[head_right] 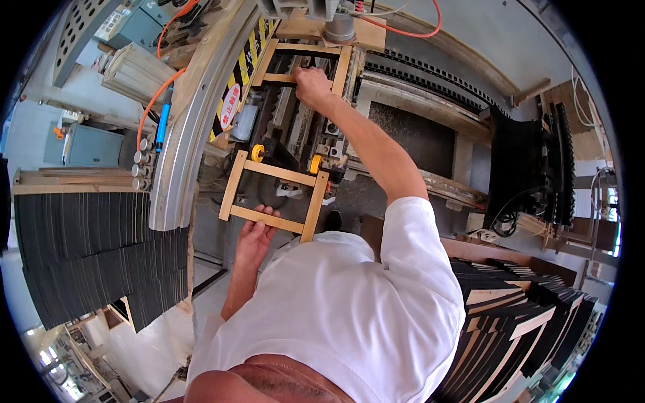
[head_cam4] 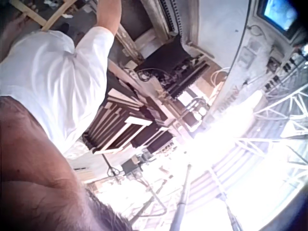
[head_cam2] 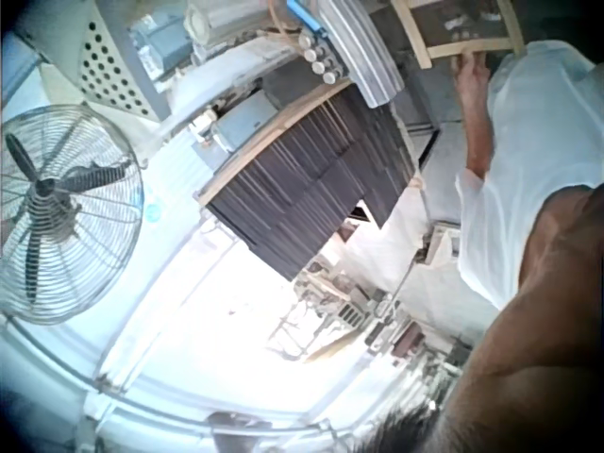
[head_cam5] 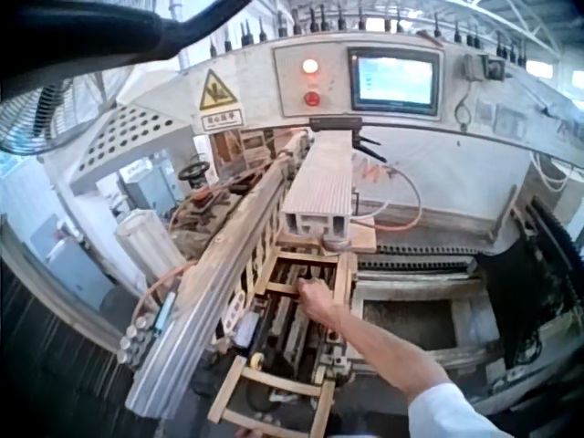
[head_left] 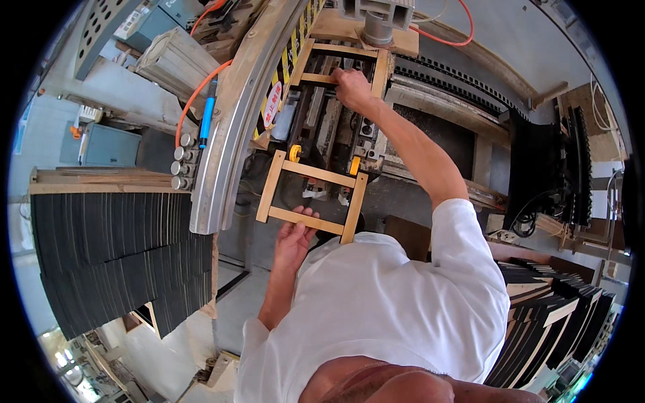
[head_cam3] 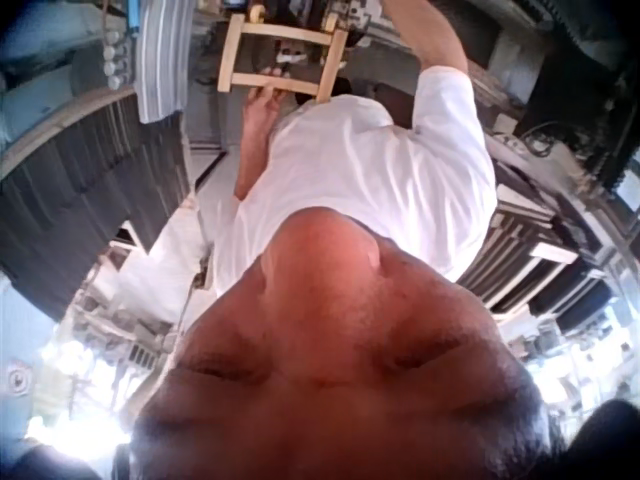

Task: The person repeatedly picks up small wooden frames from a stack, places them into a machine, and then removes them to place them on a different stack. The person handles the frames one at a time in a repetitive cycle.

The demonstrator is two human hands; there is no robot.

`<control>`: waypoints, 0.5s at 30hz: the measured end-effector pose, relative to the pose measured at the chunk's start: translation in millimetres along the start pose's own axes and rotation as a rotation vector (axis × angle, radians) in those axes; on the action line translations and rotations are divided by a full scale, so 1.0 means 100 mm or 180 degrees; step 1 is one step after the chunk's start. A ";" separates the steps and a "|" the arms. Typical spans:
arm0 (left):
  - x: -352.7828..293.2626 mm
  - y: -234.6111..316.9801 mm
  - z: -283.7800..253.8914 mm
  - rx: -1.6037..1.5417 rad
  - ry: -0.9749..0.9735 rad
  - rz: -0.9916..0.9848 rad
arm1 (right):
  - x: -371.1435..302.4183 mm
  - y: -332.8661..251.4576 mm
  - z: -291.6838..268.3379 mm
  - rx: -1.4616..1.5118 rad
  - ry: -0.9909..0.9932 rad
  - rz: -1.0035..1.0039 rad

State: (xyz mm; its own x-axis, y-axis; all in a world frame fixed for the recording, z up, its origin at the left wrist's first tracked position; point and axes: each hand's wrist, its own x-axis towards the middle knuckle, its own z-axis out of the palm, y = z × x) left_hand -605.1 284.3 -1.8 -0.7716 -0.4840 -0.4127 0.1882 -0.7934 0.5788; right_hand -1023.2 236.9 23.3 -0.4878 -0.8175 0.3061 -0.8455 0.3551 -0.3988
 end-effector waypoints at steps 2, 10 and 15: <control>-0.01 0.00 -0.09 0.0077 -0.0036 0.0017 | 0.04 -0.03 -0.02 0.0083 -0.0106 0.0130; -0.02 0.17 -0.50 0.0090 0.0236 -0.0110 | 0.22 0.15 0.06 0.0112 0.0057 0.0433; -0.01 0.27 -0.86 -0.0060 0.0389 -0.0094 | 0.21 0.19 0.02 -0.0515 -0.0001 -0.0099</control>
State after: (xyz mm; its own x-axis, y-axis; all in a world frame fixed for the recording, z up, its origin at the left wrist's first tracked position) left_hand -546.8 231.0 -46.4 -0.6975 -0.5008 -0.5126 0.1788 -0.8142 0.5523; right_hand -1048.8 225.2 20.1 -0.4608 -0.8294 0.3160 -0.8842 0.3980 -0.2446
